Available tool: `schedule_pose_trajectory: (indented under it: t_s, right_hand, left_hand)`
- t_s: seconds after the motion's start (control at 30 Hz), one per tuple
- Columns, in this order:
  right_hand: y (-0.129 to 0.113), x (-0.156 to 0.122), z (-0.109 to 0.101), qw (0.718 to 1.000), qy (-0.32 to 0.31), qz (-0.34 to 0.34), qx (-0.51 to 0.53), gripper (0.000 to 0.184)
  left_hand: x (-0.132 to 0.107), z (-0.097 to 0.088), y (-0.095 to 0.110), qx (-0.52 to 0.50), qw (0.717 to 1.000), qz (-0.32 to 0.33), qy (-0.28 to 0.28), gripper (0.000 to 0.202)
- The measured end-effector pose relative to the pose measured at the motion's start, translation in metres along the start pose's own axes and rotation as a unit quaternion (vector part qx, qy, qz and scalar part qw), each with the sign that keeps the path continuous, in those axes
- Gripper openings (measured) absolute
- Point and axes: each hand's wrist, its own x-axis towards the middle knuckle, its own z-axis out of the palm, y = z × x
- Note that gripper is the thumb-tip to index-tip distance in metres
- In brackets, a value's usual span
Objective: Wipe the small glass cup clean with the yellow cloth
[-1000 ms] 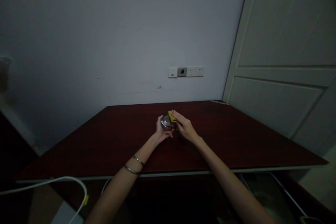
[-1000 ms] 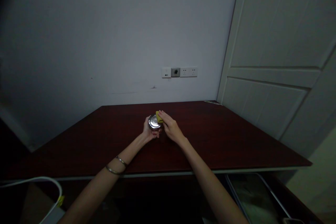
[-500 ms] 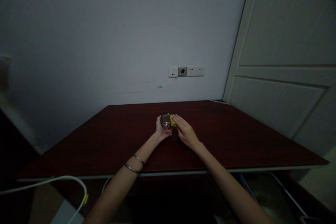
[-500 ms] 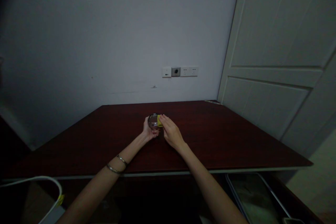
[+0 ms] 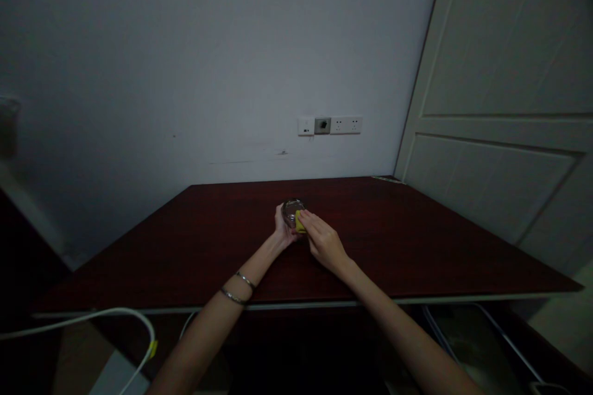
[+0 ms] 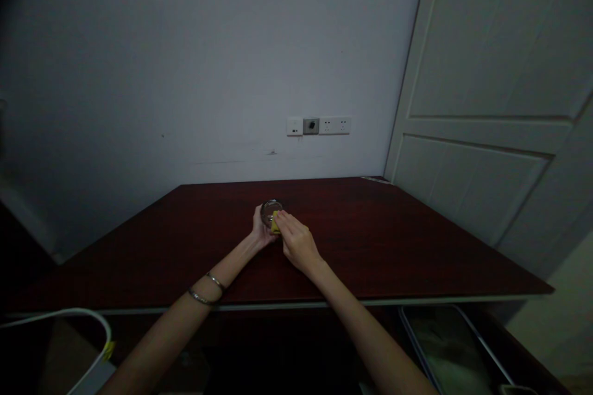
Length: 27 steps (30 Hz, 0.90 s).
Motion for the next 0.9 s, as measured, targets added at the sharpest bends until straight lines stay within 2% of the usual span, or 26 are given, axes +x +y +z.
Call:
schedule_pose_trajectory:
  t_s: [0.17,0.33,0.47,0.7,0.9]
  right_hand:
    - [-0.005,-0.001,0.005,1.000,-0.008,-0.011,-0.012,0.060]
    - [-0.007,0.000,0.009,0.999,-0.035,-0.035,-0.012,0.071]
    - [-0.008,0.004,0.007,0.999,-0.036,-0.034,-0.015,0.070]
    - [-0.008,0.006,0.002,0.999,-0.013,-0.028,-0.014,0.071]
    - [-0.006,0.012,-0.005,1.000,-0.001,-0.014,-0.025,0.066]
  left_hand:
    - [0.005,-0.001,-0.003,-0.040,0.998,0.043,-0.017,0.045]
    - [0.008,0.000,-0.004,-0.038,0.998,0.038,-0.023,0.045]
    - [0.006,0.003,-0.003,-0.019,0.999,0.037,-0.022,0.049]
    - [0.000,0.006,-0.004,0.043,0.995,0.055,-0.066,0.055]
    - [-0.002,0.000,-0.005,0.171,0.979,0.055,-0.100,0.059]
